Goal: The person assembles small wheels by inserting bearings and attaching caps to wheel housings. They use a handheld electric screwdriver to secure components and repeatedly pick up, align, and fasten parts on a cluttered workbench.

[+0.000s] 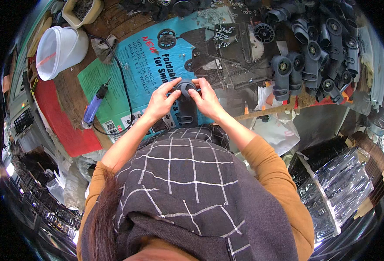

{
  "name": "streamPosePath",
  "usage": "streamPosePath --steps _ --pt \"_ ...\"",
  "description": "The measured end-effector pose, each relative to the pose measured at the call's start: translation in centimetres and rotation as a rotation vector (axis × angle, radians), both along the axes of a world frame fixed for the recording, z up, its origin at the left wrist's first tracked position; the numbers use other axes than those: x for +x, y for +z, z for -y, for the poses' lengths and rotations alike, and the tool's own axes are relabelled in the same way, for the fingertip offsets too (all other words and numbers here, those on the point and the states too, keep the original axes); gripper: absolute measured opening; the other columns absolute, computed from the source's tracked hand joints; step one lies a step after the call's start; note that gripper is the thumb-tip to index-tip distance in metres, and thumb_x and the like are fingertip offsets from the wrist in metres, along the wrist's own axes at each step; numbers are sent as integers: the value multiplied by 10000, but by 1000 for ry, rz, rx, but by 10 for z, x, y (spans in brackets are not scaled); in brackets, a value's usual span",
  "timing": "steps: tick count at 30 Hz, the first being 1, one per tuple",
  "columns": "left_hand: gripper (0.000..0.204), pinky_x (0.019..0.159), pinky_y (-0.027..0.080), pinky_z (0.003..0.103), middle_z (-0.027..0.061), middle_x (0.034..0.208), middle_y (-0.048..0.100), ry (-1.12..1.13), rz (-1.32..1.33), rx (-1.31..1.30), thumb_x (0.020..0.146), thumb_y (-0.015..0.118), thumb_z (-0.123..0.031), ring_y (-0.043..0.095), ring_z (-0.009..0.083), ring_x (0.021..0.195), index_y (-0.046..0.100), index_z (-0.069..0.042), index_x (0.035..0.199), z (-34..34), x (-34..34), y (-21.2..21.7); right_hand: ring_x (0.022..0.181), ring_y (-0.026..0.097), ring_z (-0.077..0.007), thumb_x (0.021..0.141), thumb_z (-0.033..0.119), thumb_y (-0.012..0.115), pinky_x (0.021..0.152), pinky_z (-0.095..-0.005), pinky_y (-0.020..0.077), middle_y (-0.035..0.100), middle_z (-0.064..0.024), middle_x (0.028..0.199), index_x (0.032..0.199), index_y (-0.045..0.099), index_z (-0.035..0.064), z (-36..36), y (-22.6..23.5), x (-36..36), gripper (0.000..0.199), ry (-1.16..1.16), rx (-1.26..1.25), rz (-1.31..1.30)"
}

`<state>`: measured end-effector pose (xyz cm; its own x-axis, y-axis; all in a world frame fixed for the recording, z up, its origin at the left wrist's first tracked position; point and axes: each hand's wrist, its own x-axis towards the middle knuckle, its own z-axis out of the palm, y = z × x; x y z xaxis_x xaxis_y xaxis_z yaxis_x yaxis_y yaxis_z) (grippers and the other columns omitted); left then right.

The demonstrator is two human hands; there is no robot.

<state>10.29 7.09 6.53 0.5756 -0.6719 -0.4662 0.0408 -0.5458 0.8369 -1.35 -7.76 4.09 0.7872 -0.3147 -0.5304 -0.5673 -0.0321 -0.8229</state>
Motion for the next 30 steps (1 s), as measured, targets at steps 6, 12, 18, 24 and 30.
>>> streamPosePath --steps 6,12,18,24,30 --pt "405 859 511 364 155 1155 622 30 -56 -21 869 649 -172 624 270 1031 579 -47 1248 -1 -1 -2 927 578 -151 945 154 576 806 -305 502 559 -100 1101 1250 467 33 5 -5 -1 346 0 147 -61" --pt "444 878 487 356 147 1146 615 -66 -126 40 834 667 -171 608 230 1016 577 -50 1251 -4 6 -8 959 586 -158 928 159 601 785 -301 521 565 -112 1136 1357 445 53 11 -9 -4 469 149 103 -133" --pt "514 859 482 388 194 1046 590 -401 -6 124 686 755 -176 585 308 975 582 21 1129 11 28 -17 881 608 -146 878 186 649 722 -293 535 619 -105 1031 1259 549 44 10 -2 4 418 117 17 -190" --pt "572 852 480 389 175 1035 574 -335 -8 180 590 830 -215 575 305 987 576 12 1049 15 24 -13 734 607 -131 855 295 683 630 -277 507 645 -75 893 1168 582 34 9 7 14 420 72 -4 -204" --pt "647 841 454 348 99 1080 508 285 99 148 645 812 -420 522 238 969 563 -22 1090 10 12 14 1046 610 -338 743 409 743 882 -432 479 596 -236 1145 1334 385 2 -20 55 5 802 128 -242 -87"
